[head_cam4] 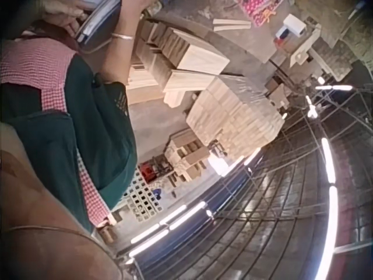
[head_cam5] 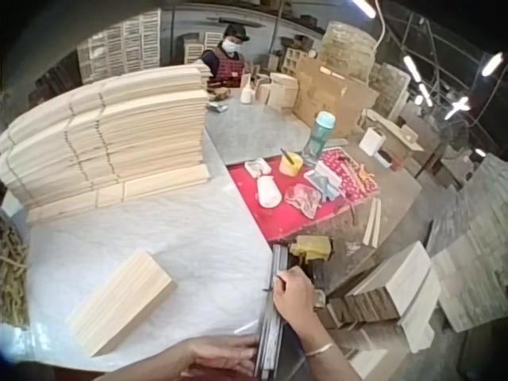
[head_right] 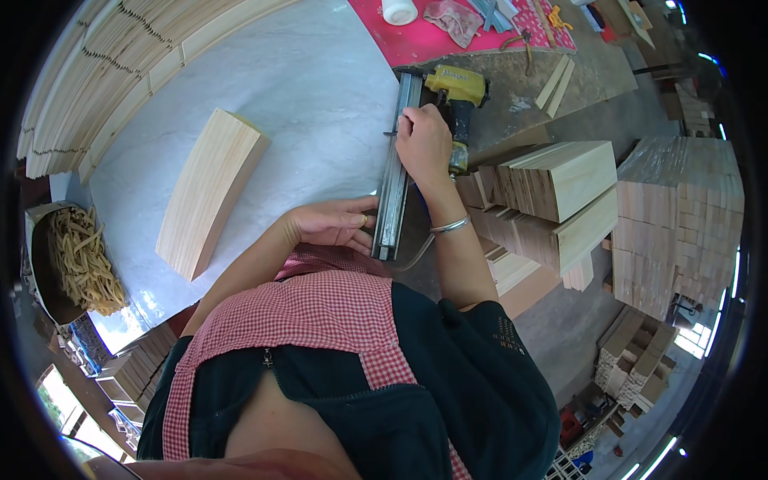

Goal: Apply glue and use a pneumatic nail gun to assemble wooden panels into boxes.

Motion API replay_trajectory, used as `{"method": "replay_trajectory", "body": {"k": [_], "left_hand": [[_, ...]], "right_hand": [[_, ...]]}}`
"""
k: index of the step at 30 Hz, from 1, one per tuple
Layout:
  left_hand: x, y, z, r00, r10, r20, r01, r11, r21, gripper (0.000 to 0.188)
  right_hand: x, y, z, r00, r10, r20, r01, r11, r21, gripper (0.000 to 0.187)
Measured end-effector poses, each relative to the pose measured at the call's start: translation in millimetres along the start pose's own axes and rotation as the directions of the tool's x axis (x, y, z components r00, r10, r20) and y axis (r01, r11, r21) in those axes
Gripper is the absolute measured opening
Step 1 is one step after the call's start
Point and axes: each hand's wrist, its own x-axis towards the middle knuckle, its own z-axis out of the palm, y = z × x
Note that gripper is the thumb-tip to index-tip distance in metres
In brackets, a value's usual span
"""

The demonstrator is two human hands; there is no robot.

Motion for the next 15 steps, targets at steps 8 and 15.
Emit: {"method": "replay_trajectory", "body": {"k": [8, 15], "left_hand": [[-3.9, -13.3, 8.0, 0.994, 0.083, -0.066, -0.071, 0.985, 0.159, 0.081], [-11.9, -30.5, 69.1, 0.847, 0.361, -0.391, 0.107, 0.604, 0.79, 0.071]], "right_hand": [[12.4, 7.1, -9.6, 0.995, -0.104, 0.003, 0.102, 0.986, 0.129, 0.035], [5.9, 73.2, -37.0, 0.862, 0.503, 0.065, -0.495, 0.806, 0.324, 0.035]]}}
